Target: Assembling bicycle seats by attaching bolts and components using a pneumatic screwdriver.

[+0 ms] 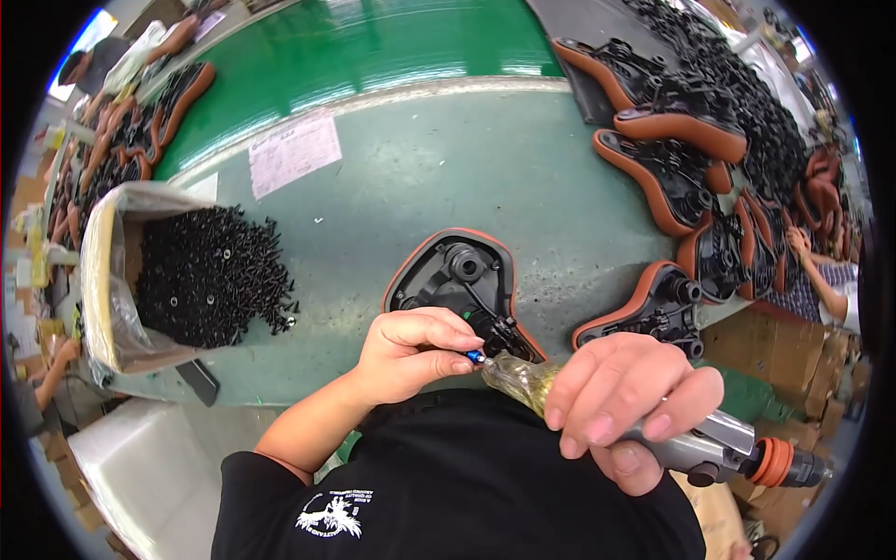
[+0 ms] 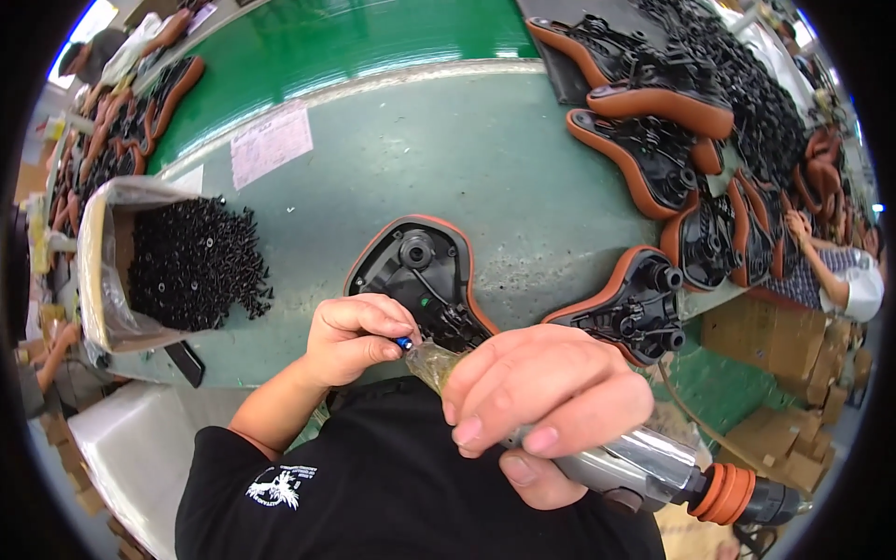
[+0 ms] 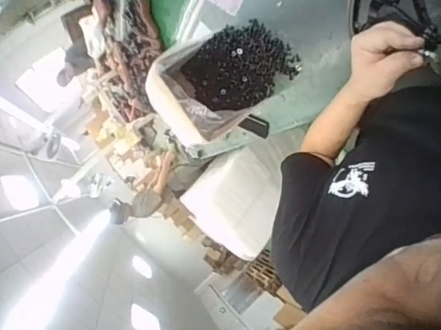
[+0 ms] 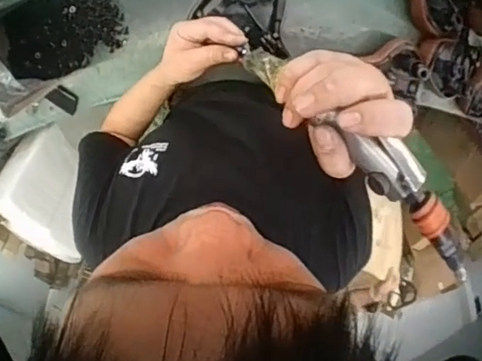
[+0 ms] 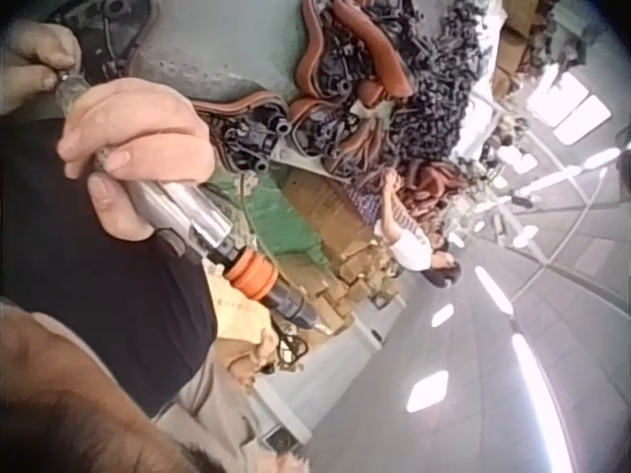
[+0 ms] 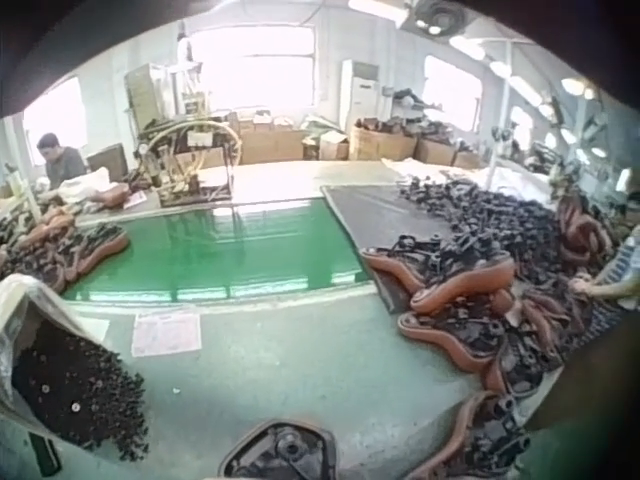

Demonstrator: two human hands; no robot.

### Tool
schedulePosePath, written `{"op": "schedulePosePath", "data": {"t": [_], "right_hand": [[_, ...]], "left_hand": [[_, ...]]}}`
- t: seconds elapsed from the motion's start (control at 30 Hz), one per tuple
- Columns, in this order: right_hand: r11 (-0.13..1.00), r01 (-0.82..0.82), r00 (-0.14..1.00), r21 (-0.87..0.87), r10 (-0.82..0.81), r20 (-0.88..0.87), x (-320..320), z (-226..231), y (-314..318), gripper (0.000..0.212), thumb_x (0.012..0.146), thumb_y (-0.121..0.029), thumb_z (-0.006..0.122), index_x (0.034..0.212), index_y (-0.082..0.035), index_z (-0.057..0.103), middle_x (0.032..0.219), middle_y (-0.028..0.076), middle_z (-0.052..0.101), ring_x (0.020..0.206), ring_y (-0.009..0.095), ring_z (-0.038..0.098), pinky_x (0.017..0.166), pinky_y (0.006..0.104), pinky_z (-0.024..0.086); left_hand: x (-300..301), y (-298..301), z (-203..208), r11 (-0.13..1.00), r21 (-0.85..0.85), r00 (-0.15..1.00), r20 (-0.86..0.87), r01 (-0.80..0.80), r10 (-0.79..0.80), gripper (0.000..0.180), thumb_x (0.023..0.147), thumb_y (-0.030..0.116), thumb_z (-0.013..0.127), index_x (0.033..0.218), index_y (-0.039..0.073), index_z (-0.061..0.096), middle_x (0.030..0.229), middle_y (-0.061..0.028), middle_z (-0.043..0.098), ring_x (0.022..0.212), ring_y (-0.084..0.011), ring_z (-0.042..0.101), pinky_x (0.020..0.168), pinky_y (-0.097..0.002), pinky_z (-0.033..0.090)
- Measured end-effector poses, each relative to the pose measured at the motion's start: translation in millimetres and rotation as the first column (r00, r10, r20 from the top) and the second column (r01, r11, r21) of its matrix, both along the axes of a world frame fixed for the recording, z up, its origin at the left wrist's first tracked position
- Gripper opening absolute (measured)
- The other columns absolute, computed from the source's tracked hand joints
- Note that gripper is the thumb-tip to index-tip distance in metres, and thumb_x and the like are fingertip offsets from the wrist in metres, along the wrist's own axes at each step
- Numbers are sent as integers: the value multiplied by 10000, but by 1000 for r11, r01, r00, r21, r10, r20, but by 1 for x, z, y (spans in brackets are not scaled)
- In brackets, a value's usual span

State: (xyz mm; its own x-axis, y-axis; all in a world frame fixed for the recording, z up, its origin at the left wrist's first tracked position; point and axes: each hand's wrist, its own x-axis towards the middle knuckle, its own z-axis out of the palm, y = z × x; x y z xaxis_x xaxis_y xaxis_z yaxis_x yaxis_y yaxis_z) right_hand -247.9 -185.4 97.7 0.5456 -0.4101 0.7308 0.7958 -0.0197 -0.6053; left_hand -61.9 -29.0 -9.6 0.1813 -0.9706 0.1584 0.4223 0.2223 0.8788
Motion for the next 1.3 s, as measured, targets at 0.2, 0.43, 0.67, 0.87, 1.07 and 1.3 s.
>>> {"op": "schedulePosePath", "data": {"t": [0.2, 0.43, 0.67, 0.87, 1.07, 1.3], "right_hand": [[998, -25, 999, -50, 23, -33, -2, -1, -9, 341, 904, 63, 649, 1172, -72, 487, 1078, 170, 691, 741, 248, 756, 686, 433, 652], [984, 57, 997, -168, -63, -33, -2, -2, -19, 333, 911, 68, 656, 1159, -64, 478, 1068, 177, 686, 725, 245, 743, 688, 435, 647], [942, 319, 927, -104, -333, -174, 15, -15, -10, 336, 868, 124, 674, 1144, -27, 556, 1038, 218, 716, 735, 179, 701, 662, 314, 626], [962, 256, 937, -92, -270, -220, 37, -29, -17, 354, 869, 146, 649, 1160, -39, 567, 1086, 222, 698, 741, 162, 699, 681, 311, 629], [956, 215, 888, -199, -276, -368, 54, -34, -19, 349, 894, 128, 621, 1174, -64, 537, 1086, 190, 681, 772, 191, 700, 773, 380, 619], [950, 107, 874, -294, -231, -427, 71, -49, -28, 292, 907, 107, 620, 1127, -68, 542, 1030, 173, 690, 767, 217, 688, 816, 419, 620]], "left_hand": [[4, -7, 11, 990, 66, 985, -129, 128, -119, 163, 978, -29, 761, 1137, -43, 796, 1094, -145, 769, 993, -219, 754, 840, -328, 617], [38, -44, 21, 974, -227, 654, 740, 25, 155, 622, 825, 256, 934, 1327, -11, 684, 1250, -179, 713, 1185, -363, 686, 1028, -478, 552], [80, -86, 3, 996, 77, 367, 926, 50, -90, 767, 670, 245, 985, 1312, 54, 612, 1438, -159, 598, 1272, -374, 646, 1079, -470, 542], [83, -88, -47, 991, -87, 612, 791, 100, 8, 543, 694, 98, 941, 1173, 27, 693, 1429, -194, 699, 1313, -375, 690, 1089, -460, 565], [72, -87, -51, 996, -84, 705, 706, -6, 64, 378, 755, 98, 917, 1052, 16, 700, 1336, -177, 742, 1292, -342, 703, 1075, -456, 574], [75, -86, -56, 995, -87, 673, 733, -47, 96, 396, 722, 130, 948, 1004, 31, 688, 1301, -164, 750, 1276, -331, 707, 1062, -443, 576]]}}
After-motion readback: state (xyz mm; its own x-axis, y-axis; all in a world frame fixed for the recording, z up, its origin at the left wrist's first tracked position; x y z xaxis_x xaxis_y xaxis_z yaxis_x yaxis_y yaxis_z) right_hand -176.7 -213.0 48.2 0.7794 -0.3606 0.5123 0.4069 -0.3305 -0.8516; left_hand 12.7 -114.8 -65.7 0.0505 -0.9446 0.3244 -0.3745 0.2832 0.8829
